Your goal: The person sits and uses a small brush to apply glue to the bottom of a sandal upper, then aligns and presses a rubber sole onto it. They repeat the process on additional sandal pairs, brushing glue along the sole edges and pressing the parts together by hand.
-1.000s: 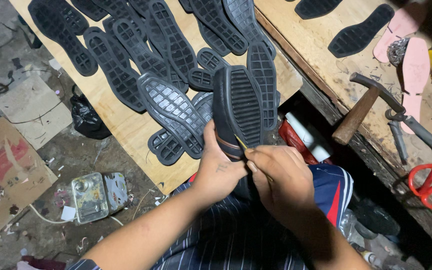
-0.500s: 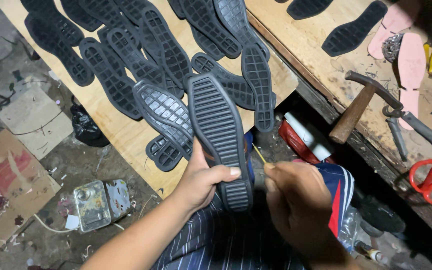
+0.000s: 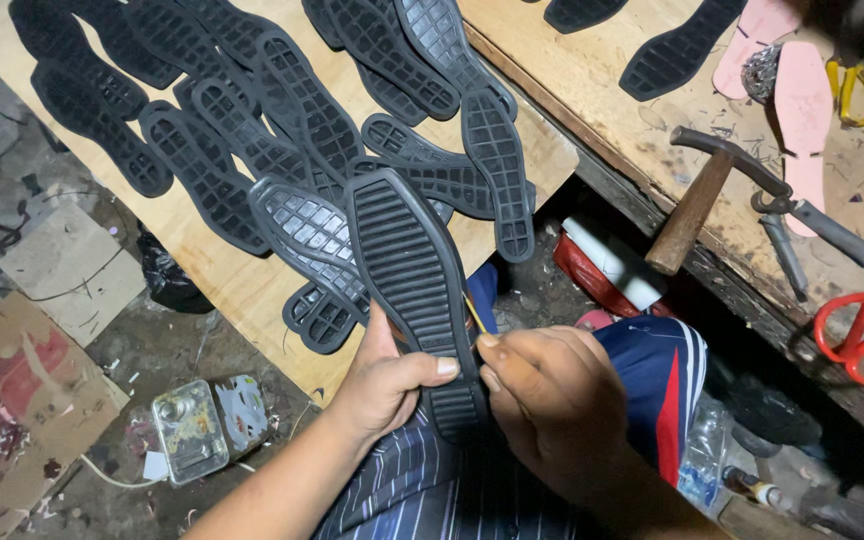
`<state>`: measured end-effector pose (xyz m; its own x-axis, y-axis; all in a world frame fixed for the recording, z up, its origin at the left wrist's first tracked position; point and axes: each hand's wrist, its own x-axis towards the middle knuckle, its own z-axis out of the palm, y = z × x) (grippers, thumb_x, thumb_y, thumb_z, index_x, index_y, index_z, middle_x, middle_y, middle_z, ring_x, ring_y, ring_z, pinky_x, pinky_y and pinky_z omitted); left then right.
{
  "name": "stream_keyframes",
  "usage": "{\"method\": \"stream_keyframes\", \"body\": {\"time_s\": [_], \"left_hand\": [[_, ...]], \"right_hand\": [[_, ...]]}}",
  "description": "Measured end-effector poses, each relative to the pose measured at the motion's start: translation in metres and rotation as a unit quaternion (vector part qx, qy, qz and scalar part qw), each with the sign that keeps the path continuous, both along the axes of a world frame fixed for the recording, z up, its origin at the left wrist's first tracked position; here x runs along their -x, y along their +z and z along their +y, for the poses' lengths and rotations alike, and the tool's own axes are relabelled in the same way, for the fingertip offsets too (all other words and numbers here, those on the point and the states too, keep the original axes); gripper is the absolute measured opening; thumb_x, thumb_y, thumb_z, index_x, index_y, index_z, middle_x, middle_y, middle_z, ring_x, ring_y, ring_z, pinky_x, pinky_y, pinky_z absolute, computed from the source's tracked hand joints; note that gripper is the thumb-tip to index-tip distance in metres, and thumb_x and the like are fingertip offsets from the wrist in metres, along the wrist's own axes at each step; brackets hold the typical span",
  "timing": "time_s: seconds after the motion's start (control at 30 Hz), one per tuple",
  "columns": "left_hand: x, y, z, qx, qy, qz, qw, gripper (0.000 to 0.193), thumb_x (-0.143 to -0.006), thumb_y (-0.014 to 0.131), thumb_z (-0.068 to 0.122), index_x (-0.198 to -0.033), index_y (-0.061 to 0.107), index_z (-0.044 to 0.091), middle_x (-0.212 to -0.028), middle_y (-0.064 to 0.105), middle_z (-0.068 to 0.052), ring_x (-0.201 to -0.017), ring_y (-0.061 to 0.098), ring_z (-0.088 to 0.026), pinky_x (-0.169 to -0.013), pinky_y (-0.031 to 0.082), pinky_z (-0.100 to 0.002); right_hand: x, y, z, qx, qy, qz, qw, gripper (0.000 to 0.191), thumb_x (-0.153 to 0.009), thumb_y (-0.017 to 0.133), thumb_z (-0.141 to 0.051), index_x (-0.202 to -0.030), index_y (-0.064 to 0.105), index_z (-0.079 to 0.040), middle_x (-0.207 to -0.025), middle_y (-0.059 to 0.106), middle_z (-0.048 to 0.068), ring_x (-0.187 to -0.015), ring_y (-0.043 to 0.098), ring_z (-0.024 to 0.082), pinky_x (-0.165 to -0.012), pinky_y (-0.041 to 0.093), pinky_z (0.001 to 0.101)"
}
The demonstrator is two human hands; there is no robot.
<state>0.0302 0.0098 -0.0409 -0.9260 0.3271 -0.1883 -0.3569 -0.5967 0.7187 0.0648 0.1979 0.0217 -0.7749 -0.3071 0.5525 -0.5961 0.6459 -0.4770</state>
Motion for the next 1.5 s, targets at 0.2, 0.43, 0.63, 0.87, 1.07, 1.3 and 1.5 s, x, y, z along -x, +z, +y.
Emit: {"method": "stream_keyframes", "body": {"time_s": [0.2,0.43,0.63,0.87,1.07,1.3,1.5], "left_hand": [[0.0,0.003,0.0,0.022,-0.001,0.023,1.0,0.092,-0.066,0.069,-0.006,-0.15,0.033,0.008,-0.119,0.059,-0.011,-0.108,0.063,-0.021,-0.096,0.052,-0.036],[0.001,0.003,-0.001,0.044,0.009,0.035,0.998,0.087,-0.067,0.072,-0.004,-0.146,0.036,0.007,-0.121,0.059,-0.009,-0.109,0.062,-0.02,-0.098,0.052,-0.037],[-0.002,-0.004,-0.006,0.029,-0.011,0.03,0.999,0.079,-0.07,0.072,-0.001,-0.142,0.039,0.004,-0.118,0.059,-0.01,-0.107,0.061,-0.021,-0.096,0.051,-0.038],[-0.002,-0.015,-0.015,-0.007,-0.048,0.078,0.996,0.077,-0.075,0.074,-0.002,-0.143,0.039,0.002,-0.119,0.057,-0.013,-0.11,0.059,-0.023,-0.1,0.049,-0.04],[-0.004,-0.027,-0.015,0.188,-0.072,0.144,0.969,0.1,-0.068,0.081,0.001,-0.152,0.026,0.007,-0.134,0.055,-0.01,-0.127,0.056,-0.02,-0.111,0.046,-0.039],[-0.008,-0.033,-0.017,0.292,-0.077,0.191,0.934,0.112,-0.065,0.085,0.007,-0.157,0.021,0.005,-0.142,0.052,-0.011,-0.135,0.051,-0.021,-0.116,0.04,-0.039],[-0.006,-0.005,-0.023,0.239,-0.049,0.22,0.945,0.094,-0.076,0.082,0.016,-0.156,0.035,0.003,-0.148,0.052,-0.011,-0.139,0.05,-0.02,-0.119,0.038,-0.037]], "right_hand": [[0.002,0.005,-0.001,-0.01,0.005,-0.02,1.0,0.031,-0.089,0.071,-0.008,-0.119,0.064,-0.007,-0.105,0.07,0.008,-0.094,0.07,0.027,-0.087,0.053,0.043],[0.001,0.011,0.001,-0.055,0.027,-0.067,0.996,0.024,-0.086,0.07,-0.013,-0.109,0.067,-0.007,-0.098,0.07,0.008,-0.089,0.068,0.029,-0.08,0.051,0.0445],[-0.003,0.005,0.003,-0.024,0.023,-0.061,0.998,0.016,-0.089,0.067,-0.012,-0.104,0.066,-0.008,-0.098,0.068,0.007,-0.089,0.067,0.029,-0.083,0.051,0.0434],[0.005,-0.019,0.007,0.116,-0.018,-0.144,0.983,0.03,-0.096,0.059,-0.004,-0.126,0.061,0.0,-0.125,0.067,0.017,-0.113,0.069,0.027,-0.099,0.054,0.0382],[0.02,-0.06,-0.008,0.356,0.03,-0.451,0.818,0.064,-0.087,0.072,-0.001,-0.147,0.049,0.001,-0.126,0.067,0.014,-0.097,0.065,0.016,-0.086,0.054,0.0321],[0.012,-0.091,-0.008,0.479,0.068,-0.471,0.738,0.063,-0.086,0.068,0.009,-0.144,0.044,0.003,-0.127,0.065,0.015,-0.117,0.065,0.019,-0.104,0.052,0.0352],[0.005,-0.095,-0.006,0.471,0.042,-0.519,0.712,0.062,-0.085,0.066,0.011,-0.142,0.045,0.002,-0.126,0.066,0.014,-0.118,0.065,0.02,-0.105,0.052,0.036]]}}
